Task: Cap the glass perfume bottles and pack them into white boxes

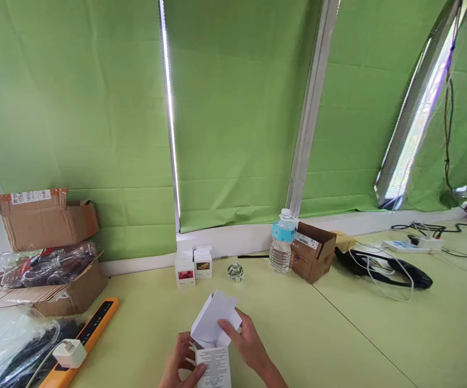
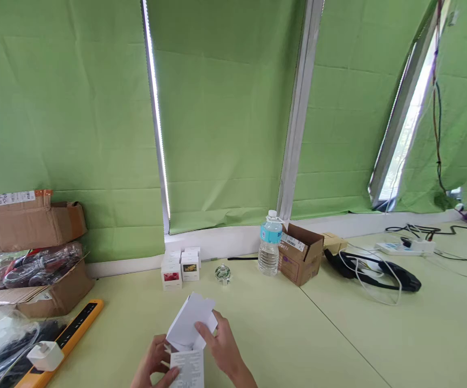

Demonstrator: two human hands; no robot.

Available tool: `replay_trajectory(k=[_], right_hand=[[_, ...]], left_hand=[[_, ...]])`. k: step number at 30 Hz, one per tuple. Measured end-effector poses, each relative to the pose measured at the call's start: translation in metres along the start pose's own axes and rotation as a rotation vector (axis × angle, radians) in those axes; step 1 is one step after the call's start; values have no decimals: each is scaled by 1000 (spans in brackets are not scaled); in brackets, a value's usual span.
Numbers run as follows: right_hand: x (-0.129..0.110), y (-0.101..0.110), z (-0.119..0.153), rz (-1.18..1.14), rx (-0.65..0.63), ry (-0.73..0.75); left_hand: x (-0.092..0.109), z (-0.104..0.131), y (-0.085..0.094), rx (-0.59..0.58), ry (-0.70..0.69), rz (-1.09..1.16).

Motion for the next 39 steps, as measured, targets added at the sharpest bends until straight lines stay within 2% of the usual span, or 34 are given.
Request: replay_trajectory(k=[7,12,17,24,31,39], right_hand=[[-10,7,1,93,-63,16],[-8,5,2,84,-87,15],[-5,0,2,-32,-61,-13],[-1,-4,0,-162,-37,-37],[10,-5,0,-116,4,-49],[-3,-4,2,-57,-29,-3]], left_hand=[[-10,-1,3,92,-76,24],[-5,1,2,111,-110,-25],[1,3,1,104,-125,-68],[-2,5,0,51,-90,-82],[2,3,1,45,-105,-124],[0,-2,1,-24,-130,-77]])
Point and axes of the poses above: each hand's wrist, its own z-axis away from the middle knuckle, its own y-axis out of the back of the hand, x = y × z, the point moved 8 cm from there along -z, towards the middle knuckle, and after that the axes turned 12 degrees about x, right-handed, at the moved point
